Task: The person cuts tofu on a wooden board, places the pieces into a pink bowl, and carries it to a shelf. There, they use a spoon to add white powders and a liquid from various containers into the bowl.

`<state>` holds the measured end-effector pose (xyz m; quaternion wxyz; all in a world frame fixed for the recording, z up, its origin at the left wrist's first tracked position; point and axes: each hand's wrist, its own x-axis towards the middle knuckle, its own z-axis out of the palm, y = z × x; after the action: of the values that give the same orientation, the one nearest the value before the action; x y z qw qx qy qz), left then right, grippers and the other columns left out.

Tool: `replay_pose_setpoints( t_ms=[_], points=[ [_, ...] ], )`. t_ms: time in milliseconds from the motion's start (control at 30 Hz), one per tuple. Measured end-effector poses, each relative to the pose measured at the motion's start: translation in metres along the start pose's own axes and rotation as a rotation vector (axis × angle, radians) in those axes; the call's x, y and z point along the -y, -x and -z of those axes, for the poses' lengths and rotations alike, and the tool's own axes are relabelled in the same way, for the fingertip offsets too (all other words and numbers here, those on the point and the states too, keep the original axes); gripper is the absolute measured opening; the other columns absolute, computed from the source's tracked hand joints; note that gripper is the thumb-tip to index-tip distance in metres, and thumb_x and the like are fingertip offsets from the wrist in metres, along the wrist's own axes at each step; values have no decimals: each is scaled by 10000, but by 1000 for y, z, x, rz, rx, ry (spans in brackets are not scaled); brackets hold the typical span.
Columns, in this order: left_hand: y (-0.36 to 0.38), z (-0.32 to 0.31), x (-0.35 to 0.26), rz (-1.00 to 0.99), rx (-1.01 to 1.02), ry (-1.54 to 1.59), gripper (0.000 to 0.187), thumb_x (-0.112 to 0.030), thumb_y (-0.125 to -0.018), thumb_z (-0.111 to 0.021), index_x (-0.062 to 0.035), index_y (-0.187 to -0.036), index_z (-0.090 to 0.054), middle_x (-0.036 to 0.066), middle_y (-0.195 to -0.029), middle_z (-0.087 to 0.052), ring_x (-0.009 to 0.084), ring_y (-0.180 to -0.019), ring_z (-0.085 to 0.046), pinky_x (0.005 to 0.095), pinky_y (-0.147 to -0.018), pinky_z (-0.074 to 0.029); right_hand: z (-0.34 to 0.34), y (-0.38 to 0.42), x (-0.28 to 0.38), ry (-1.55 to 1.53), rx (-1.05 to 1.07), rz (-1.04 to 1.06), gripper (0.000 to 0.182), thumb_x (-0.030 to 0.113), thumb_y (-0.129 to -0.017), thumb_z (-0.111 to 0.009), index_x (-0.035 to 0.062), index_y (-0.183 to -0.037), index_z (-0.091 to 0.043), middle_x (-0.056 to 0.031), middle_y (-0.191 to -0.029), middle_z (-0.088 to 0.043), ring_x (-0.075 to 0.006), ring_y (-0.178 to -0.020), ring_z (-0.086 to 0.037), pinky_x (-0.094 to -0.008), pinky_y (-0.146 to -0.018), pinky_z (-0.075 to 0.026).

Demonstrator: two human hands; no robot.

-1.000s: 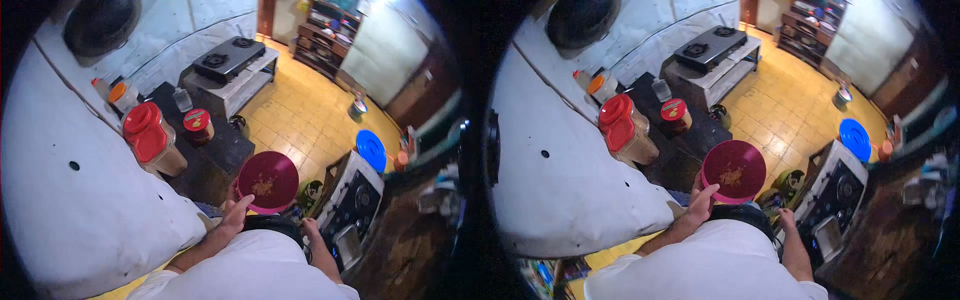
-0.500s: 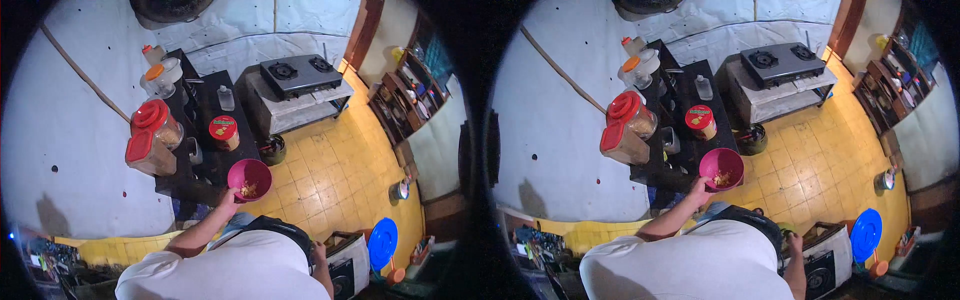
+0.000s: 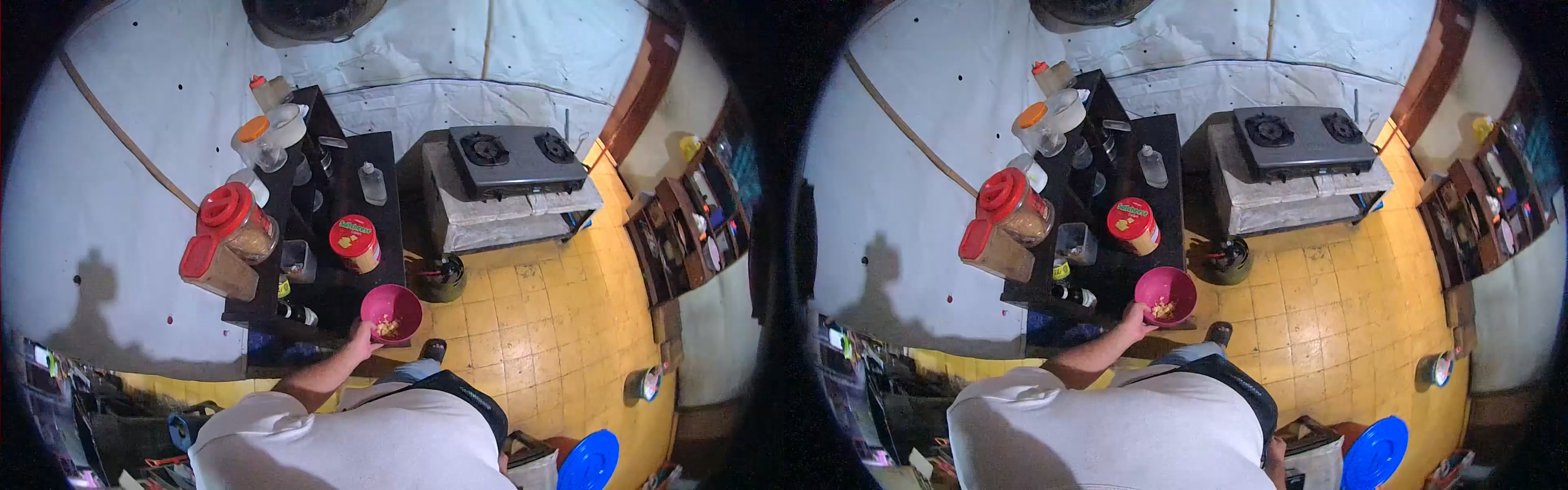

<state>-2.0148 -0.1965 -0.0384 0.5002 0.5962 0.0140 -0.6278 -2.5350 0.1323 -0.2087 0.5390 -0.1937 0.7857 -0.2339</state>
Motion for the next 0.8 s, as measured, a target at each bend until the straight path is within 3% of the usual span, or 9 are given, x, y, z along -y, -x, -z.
replay_pose_setpoints(
  t_ms=[133, 333, 433, 500, 633, 700, 733, 767, 800],
  points=[
    [-35, -18, 6, 19, -63, 48, 653, -91, -679, -546, -188, -1311, -415, 136, -1252, -471, 360, -1153, -515, 615, -946, -456, 37, -117, -46, -6, -60, 84, 252, 188, -875, -592, -43, -942, -670, -111, -859, -684, -207, -757, -637, -342, -692, -506],
    [-41, -87, -17, 7, 32, 99, 622, -110, -678, -557, -160, -1284, -423, 137, -1240, -465, 353, -1124, -526, 587, -940, -464, 64, -103, 169, 17, 75, 100, 278, 245, -900, -600, 11, -1048, -625, -66, -847, -620, -169, -693, -599, -317, -536, -480],
    [-36, -106, -26, -17, 38, 139, 436, -127, -710, -562, -95, -1139, -488, 119, -1094, -540, 321, -1049, -553, 554, -944, -464, 41, -81, 297, 80, 85, -67, 286, 230, -911, -588, 21, -1107, -588, -51, -890, -593, -171, -707, -587, -312, -493, -468],
    [-28, -108, -29, -117, 179, 243, 369, -132, -734, -575, -82, -1095, -522, 126, -1069, -595, 308, -985, -596, 511, -921, -491, 20, -66, 369, 241, 117, -5, 253, 214, -914, -577, 25, -1079, -596, -44, -850, -586, -168, -675, -580, -313, -484, -466],
    [11, -111, -50, -133, 281, 459, 418, -137, -770, -580, -88, -1185, -551, 110, -1027, -642, 270, -1001, -625, 466, -793, -562, 6, -163, 414, 354, 303, 50, 190, 205, -909, -563, 36, -971, -625, -26, -715, -554, -162, -572, -564, -314, -436, -451],
    [24, -107, -45, -219, 171, 457, 485, -126, -770, -582, -83, -1248, -509, 131, -1096, -625, 287, -1027, -629, 441, -760, -587, -8, -218, 449, 520, 392, 106, 159, 212, -889, -559, 78, -893, -644, -25, -669, -565, -160, -528, -572, -307, -390, -438],
    [56, -118, -55, -357, 142, 535, 520, -120, -770, -585, -78, -1277, -480, 130, -1126, -610, 292, -1021, -631, 443, -764, -588, -19, -270, 458, 705, 344, 56, 121, 152, -872, -571, 83, -925, -656, -67, -722, -638, -196, -614, -630, -373, -507, -517],
    [78, -121, -62, -486, 106, 605, 556, -115, -770, -589, -74, -1307, -451, 129, -1156, -596, 297, -1016, -632, 444, -767, -590, -23, -294, 478, 780, 369, 141, 141, 202, -879, -570, 86, -907, -645, -62, -695, -615, -189, -576, -603, -366, -484, -499],
    [82, -112, -53, -432, -62, 653, 597, -101, -764, -602, -96, -1332, -418, 132, -1217, -558, 299, -1035, -623, 452, -792, -588, -33, -310, 510, 798, 416, 286, 176, 252, -886, -568, 89, -890, -635, -57, -667, -591, -182, -538, -577, -359, -461, -482]
  ],
)
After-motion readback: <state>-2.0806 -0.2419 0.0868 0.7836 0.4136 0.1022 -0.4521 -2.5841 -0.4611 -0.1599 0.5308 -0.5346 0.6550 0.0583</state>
